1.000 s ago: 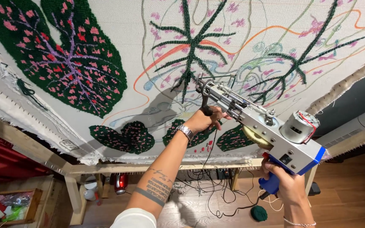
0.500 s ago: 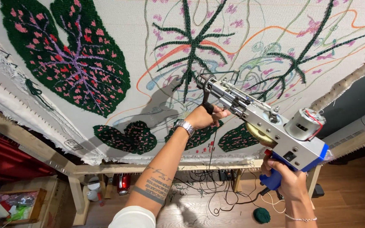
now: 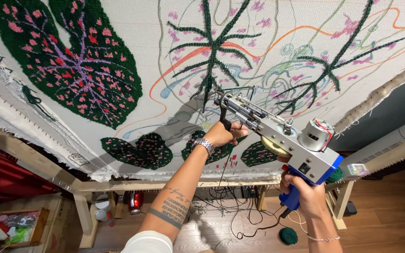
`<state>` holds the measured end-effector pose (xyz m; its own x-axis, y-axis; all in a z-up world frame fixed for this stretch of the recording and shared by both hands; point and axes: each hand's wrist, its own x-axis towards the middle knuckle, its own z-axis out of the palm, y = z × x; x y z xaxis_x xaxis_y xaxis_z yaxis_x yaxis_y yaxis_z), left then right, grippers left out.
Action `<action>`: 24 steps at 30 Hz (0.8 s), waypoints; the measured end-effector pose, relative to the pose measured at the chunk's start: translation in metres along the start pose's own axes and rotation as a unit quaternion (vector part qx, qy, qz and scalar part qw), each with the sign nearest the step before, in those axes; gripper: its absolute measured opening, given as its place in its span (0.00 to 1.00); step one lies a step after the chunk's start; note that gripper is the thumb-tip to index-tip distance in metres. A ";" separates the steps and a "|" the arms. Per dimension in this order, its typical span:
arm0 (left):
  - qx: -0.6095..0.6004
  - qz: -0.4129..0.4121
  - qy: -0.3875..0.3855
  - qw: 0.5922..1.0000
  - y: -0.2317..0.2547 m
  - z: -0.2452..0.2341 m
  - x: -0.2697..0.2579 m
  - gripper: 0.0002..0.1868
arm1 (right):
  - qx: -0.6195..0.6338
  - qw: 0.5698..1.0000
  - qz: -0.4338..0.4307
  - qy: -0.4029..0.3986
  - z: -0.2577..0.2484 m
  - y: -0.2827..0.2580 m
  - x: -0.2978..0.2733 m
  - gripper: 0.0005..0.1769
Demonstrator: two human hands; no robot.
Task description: Operating a tufting gun to create a leaf pattern on a rug frame, including selecting and threading yarn.
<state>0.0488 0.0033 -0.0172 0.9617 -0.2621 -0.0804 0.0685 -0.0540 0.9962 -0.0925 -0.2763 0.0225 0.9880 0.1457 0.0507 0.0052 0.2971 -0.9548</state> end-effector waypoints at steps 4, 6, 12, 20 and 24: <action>-0.003 0.023 0.000 1.000 -0.005 -0.002 0.004 0.17 | -0.002 1.000 -0.007 -0.010 0.008 -0.003 0.001 0.21; 0.009 0.006 0.006 1.000 0.002 -0.002 -0.003 0.17 | -0.002 1.000 0.003 -0.009 0.012 -0.005 0.001 0.21; 0.023 0.004 0.003 1.000 -0.009 -0.007 0.004 0.18 | -0.005 1.000 0.004 -0.004 0.013 -0.002 0.005 0.20; 0.017 -0.005 0.022 1.000 0.001 -0.009 0.006 0.18 | -0.020 0.999 -0.022 0.024 0.023 0.003 0.007 0.16; 0.053 0.030 0.063 0.996 -0.019 -0.017 0.027 0.12 | -0.029 0.998 -0.040 0.032 0.038 0.008 0.007 0.16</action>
<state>0.0776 0.0135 -0.0382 0.9893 -0.1454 -0.0084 -0.0129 -0.1448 0.9894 -0.0916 -0.2374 0.0267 0.9919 0.0616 0.1109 0.0923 0.2494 -0.9640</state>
